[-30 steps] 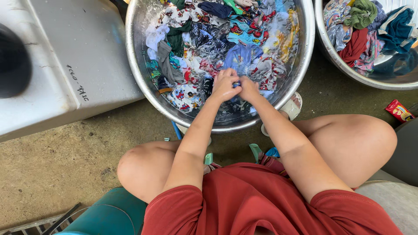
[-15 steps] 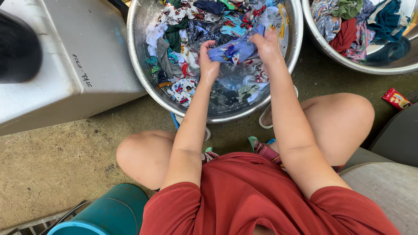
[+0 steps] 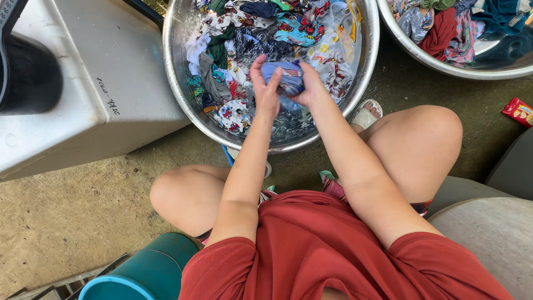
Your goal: The person washes clothes by hand in a basin of soapy water, scrubbing individual items, wringing them out, and placing them into a second basin or a washing machine.
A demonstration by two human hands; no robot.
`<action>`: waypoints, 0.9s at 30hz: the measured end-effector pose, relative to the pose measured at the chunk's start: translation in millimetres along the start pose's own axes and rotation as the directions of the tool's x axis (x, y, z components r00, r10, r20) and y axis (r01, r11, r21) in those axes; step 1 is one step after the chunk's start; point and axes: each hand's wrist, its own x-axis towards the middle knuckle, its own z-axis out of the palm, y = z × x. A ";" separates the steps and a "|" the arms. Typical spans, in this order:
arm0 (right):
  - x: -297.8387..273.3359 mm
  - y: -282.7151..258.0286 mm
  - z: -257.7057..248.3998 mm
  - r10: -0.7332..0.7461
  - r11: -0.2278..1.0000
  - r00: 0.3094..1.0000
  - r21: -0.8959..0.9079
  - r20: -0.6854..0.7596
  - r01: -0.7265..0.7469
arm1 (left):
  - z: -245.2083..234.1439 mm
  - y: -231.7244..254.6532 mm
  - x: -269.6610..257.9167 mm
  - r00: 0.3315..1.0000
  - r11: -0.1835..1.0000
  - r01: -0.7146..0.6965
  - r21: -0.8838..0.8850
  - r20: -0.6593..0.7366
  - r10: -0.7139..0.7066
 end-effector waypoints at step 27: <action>-133.2 14.8 78.5 -0.723 -0.487 0.155 -0.656 0.673 0.577 | -43.9 -77.8 40.0 0.509 0.489 0.840 -0.236 0.025 -0.861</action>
